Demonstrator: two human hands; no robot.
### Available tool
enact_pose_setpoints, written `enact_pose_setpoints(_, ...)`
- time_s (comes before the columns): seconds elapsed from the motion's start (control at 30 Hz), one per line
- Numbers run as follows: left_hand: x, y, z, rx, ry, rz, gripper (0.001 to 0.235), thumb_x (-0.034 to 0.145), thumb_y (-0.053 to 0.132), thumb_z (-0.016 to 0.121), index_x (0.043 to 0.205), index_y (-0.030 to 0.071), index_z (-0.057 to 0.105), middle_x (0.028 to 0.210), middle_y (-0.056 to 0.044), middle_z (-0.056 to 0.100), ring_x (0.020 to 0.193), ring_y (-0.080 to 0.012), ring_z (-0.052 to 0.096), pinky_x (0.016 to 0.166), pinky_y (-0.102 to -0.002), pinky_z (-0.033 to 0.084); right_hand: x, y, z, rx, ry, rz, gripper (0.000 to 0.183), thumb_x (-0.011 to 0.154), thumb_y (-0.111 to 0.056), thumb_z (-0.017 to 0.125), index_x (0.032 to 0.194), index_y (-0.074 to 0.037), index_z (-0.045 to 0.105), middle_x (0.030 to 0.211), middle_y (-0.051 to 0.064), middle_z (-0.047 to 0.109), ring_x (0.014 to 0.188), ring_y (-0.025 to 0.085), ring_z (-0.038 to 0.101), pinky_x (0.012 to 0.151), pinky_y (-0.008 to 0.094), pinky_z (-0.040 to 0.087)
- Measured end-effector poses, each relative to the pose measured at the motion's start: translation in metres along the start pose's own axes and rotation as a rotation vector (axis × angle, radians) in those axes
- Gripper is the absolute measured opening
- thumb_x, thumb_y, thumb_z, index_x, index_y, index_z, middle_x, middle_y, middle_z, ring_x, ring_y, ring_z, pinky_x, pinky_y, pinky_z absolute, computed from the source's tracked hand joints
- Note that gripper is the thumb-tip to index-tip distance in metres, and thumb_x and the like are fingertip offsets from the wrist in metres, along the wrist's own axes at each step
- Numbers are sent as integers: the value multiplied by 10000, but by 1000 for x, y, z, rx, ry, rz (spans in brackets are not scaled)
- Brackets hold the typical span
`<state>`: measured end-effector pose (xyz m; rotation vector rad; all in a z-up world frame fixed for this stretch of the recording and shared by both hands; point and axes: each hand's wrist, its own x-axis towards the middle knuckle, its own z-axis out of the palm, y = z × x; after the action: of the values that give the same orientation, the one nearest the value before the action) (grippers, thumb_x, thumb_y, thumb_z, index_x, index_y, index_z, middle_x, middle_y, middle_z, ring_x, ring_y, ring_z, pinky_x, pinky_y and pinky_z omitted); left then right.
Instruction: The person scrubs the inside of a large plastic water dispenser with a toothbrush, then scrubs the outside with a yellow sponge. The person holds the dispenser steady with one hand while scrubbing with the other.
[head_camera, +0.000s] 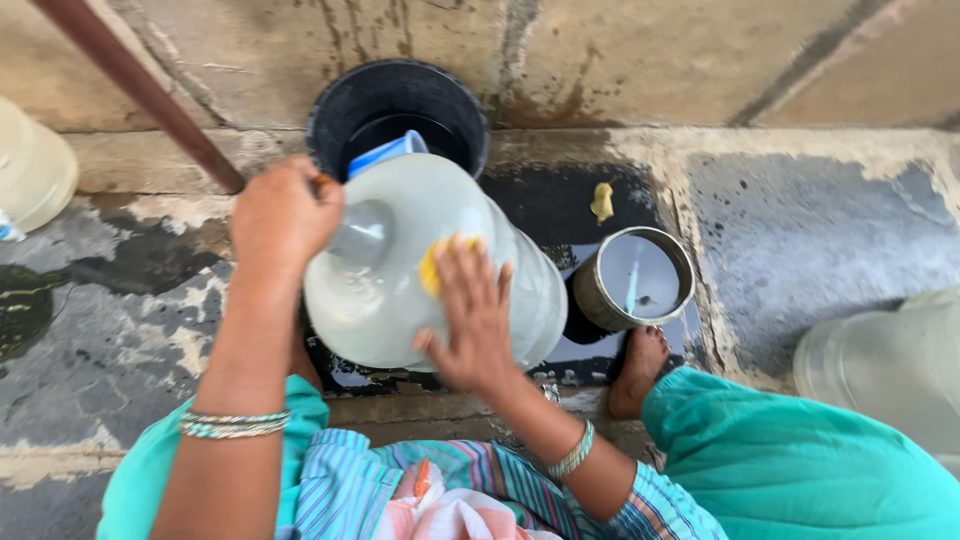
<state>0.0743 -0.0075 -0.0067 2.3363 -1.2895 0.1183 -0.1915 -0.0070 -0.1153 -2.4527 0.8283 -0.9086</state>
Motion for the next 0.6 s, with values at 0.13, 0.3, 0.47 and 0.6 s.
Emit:
enact_pose_setpoints(0.13, 0, -20, 0, 19, -35, -91, 279, 922, 349, 632, 988, 101, 740, 922, -220, 726, 853, -419, 696, 775, -529, 545, 8, 103, 34, 283, 26, 394, 837, 1002, -663, 157, 1591, -89, 314, 1634, 181, 388, 1534, 322, 330, 1268, 608, -10)
enact_pose_setpoints(0.3, -4, -36, -4, 69, 2, -87, 277, 971, 335, 631, 947, 82, 742, 879, -224, 718, 849, -437, 691, 800, -528, 545, -55, 238, 51, 88, -130, 918, 824, 989, -652, 83, 1585, -131, 313, 1649, 127, 309, 1561, 296, 173, 1249, 570, -60)
enact_pose_setpoints(0.47, -7, -32, -3, 68, 18, -109, 271, 974, 320, 623, 949, 69, 724, 843, -224, 712, 814, -432, 693, 768, -526, 542, -51, 200, 61, 652, 233, 1041, 769, 1039, -593, 178, 1605, -81, 272, 1657, 160, 301, 1522, 293, 281, 1254, 461, 182)
enact_pose_setpoints(0.6, -7, -29, -4, 106, 4, -111, 279, 972, 314, 630, 902, 60, 723, 830, -229, 711, 806, -443, 686, 773, -535, 533, -42, 52, 65, 968, 295, 345, 782, 1109, -496, 287, 1627, -3, -28, 1743, 196, 2, 1622, 303, 13, 1308, 424, 26)
